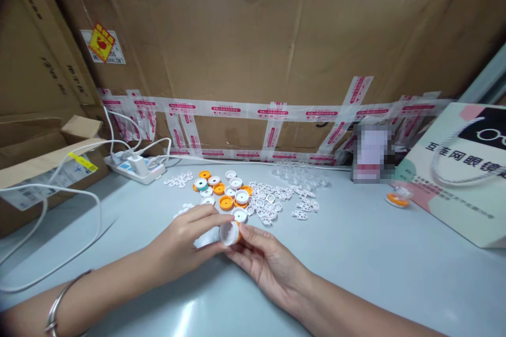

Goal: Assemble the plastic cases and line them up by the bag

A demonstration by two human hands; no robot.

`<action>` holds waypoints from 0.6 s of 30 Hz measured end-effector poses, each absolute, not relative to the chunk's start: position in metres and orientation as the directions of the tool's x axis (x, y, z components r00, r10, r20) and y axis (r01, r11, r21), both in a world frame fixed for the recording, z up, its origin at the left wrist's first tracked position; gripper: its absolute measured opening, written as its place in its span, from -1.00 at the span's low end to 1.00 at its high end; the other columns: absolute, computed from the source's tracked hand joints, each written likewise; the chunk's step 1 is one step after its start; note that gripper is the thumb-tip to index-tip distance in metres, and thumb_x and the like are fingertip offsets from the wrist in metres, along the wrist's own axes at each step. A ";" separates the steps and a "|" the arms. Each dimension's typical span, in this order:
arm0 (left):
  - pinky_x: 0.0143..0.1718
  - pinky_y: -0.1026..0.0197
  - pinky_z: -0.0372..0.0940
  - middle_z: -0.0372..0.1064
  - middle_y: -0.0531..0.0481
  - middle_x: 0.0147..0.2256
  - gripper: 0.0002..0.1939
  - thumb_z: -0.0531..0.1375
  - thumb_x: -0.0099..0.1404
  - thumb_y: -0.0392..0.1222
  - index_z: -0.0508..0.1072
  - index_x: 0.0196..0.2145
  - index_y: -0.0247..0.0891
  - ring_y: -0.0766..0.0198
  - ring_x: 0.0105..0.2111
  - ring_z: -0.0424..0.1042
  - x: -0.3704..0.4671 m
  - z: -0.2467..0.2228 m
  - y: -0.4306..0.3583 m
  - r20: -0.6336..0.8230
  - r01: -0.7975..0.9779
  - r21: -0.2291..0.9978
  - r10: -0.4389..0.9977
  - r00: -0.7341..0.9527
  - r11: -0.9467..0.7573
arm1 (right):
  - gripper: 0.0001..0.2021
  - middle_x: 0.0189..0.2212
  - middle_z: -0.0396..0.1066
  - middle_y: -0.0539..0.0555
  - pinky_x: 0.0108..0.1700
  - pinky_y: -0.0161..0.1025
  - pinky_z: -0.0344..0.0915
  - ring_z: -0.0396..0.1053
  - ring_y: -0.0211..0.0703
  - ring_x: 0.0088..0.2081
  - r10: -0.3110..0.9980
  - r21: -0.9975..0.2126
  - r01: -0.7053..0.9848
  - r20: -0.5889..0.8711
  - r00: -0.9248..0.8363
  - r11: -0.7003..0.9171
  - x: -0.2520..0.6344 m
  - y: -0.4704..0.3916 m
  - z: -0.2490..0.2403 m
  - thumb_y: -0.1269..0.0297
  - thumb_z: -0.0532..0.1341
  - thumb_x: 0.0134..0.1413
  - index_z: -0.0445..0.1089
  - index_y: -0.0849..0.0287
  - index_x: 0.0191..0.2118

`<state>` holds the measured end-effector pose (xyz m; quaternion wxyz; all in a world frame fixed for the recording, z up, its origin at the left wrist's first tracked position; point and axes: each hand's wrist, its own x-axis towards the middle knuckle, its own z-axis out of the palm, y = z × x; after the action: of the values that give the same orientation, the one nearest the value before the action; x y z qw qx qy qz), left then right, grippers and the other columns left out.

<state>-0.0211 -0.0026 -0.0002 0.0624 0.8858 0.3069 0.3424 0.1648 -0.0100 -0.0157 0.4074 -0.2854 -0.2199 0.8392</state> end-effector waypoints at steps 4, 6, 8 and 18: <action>-0.30 0.21 0.27 0.34 -0.08 -0.34 -0.76 0.11 0.26 -0.26 0.35 -0.10 -0.29 0.24 -0.33 0.32 -0.018 0.002 -0.004 0.555 0.502 0.291 0.571 0.605 -0.814 | -0.85 -0.32 0.43 0.09 0.05 -0.22 0.26 0.40 -0.25 -0.22 0.814 -0.635 -0.537 -0.282 -0.509 -0.555 0.165 -0.012 -0.017 0.41 0.25 0.00 0.45 0.33 -0.26; -0.30 0.21 0.26 0.32 -0.08 -0.35 -0.78 0.11 0.26 -0.27 0.36 -0.12 -0.28 0.24 -0.33 0.31 -0.018 0.003 -0.005 0.541 0.505 0.298 0.579 0.610 -0.810 | -0.83 -0.33 0.42 0.08 0.06 -0.21 0.25 0.40 -0.25 -0.22 0.817 -0.651 -0.526 -0.279 -0.504 -0.547 0.164 -0.012 -0.017 0.39 0.27 -0.02 0.45 0.31 -0.25; -0.27 0.21 0.27 0.32 -0.08 -0.33 -0.77 0.10 0.26 -0.28 0.36 -0.11 -0.27 0.24 -0.30 0.31 -0.018 0.003 -0.005 0.525 0.494 0.322 0.587 0.616 -0.807 | -0.83 -0.35 0.42 0.07 0.05 -0.20 0.25 0.40 -0.24 -0.21 0.818 -0.656 -0.521 -0.286 -0.499 -0.547 0.163 -0.013 -0.016 0.38 0.28 -0.03 0.45 0.30 -0.25; -0.09 0.13 0.26 0.30 -0.14 -0.13 -0.62 0.13 0.25 -0.29 0.27 0.04 -0.23 0.22 -0.13 0.31 -0.025 0.011 -0.001 0.534 0.364 0.502 0.612 0.583 -0.785 | -0.83 -0.30 0.47 0.11 -0.01 -0.24 0.33 0.43 -0.22 -0.21 0.853 -0.633 -0.581 -0.290 -0.434 -0.512 0.163 -0.012 -0.012 0.37 0.25 0.01 0.45 0.32 -0.24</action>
<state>-0.0252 -0.0006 0.0107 0.1717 0.8729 0.2796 0.3610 0.1632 -0.0117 -0.0122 0.4392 -0.2999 -0.2266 0.8160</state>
